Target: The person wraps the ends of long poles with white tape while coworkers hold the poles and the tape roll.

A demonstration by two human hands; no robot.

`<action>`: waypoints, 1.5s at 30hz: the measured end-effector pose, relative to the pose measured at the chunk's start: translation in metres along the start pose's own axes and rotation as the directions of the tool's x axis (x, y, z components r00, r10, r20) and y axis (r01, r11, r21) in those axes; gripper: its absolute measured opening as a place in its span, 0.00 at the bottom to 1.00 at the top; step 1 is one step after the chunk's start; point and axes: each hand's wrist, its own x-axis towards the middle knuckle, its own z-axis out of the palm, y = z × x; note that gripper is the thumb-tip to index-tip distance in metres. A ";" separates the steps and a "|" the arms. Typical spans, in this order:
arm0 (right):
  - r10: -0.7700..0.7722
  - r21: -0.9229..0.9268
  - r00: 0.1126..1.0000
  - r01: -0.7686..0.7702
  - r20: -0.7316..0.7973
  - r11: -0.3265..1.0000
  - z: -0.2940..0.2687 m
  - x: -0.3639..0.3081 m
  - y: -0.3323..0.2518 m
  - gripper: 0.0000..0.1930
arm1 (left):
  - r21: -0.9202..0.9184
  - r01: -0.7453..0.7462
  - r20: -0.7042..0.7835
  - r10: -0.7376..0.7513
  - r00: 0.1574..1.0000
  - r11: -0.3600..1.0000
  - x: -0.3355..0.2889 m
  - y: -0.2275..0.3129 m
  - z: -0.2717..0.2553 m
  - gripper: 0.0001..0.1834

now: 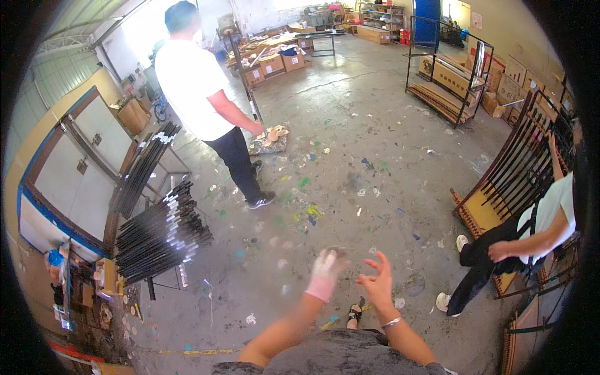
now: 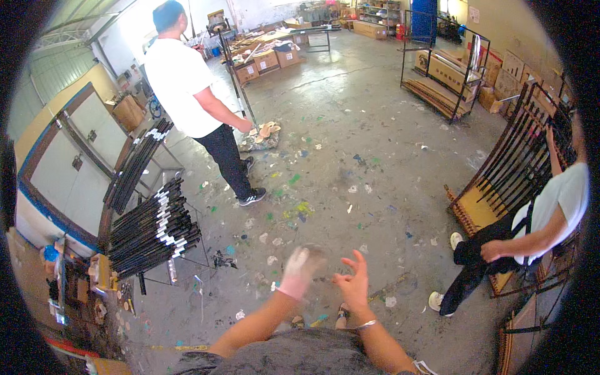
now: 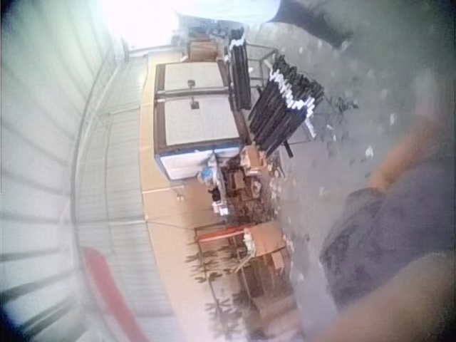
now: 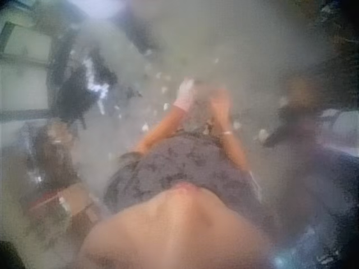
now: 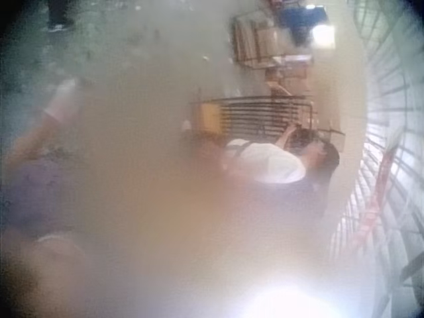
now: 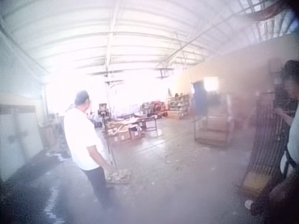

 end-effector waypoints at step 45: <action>0.459 -0.251 0.769 -0.599 -0.444 0.761 -0.248 -0.134 0.286 0.09 | 0.951 0.064 0.080 0.440 0.894 -0.303 0.249 0.190 -0.234 0.06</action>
